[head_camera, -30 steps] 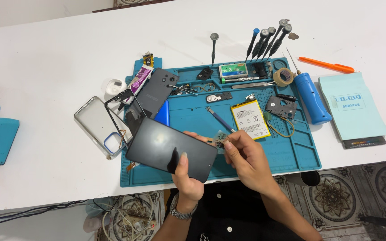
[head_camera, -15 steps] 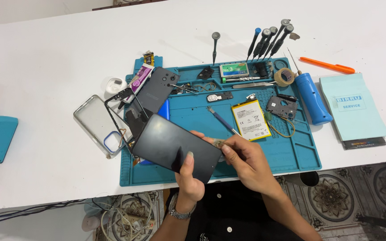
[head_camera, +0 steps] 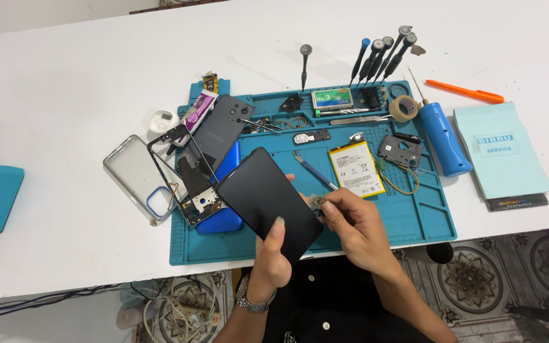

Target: The person disassembles a smartphone at a repair bench. They hold the phone frame, pry at its edges with a spudger, separate the back cover and battery, then brush debris from the exposed internals and reposition the chassis while continuing to pry and clean.

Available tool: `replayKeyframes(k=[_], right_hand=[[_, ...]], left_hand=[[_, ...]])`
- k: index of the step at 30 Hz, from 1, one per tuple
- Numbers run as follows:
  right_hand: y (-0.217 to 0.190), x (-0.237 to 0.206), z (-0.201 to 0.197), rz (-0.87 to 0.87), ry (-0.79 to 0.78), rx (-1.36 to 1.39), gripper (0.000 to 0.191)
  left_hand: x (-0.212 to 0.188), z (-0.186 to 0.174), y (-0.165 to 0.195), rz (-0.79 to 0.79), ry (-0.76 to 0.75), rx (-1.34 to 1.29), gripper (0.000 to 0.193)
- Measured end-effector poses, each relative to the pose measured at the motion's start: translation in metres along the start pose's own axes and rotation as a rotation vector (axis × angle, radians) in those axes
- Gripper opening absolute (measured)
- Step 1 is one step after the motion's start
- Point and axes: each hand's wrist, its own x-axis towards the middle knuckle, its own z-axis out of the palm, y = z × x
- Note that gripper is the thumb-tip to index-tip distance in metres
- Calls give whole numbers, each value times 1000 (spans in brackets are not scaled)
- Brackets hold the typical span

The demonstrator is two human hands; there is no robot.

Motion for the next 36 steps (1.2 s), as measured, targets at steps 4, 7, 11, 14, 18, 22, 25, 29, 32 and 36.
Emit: replayKeyframes(k=[4, 7, 11, 14, 18, 22, 25, 29, 32, 36], right_hand=[[3, -1, -1, -62, -13, 27, 16], [5, -2, -3, -83, -15, 25, 17], [6, -3, -4, -68, -9, 36, 17], [7, -4, -4, -82, -2, 20, 17], [8, -5, -4, -87, 7, 59, 16], [9, -6, -3, -80, 21, 131, 14], [10, -7, -3, -90, 24, 140, 13], [11, -7, -5, -87, 55, 119, 13], [10, -6, -3, -92, 79, 103, 12], [6, -5, 1, -73, 58, 152, 12]], left_hand=[[5, 2, 9, 169, -85, 263, 50], [6, 2, 9, 105, -95, 232, 49], [1, -2, 3, -53, -88, 98, 48], [-2, -9, -2, -32, -132, 161, 50], [-6, -17, -13, -2, -183, 242, 52], [-9, -23, -26, -2, -157, 271, 51], [-10, -25, -30, -19, -164, 283, 50], [-11, -25, -31, -16, -167, 331, 51], [-11, -25, -32, -9, -162, 354, 53], [-13, -27, -39, 78, -164, 258, 64]])
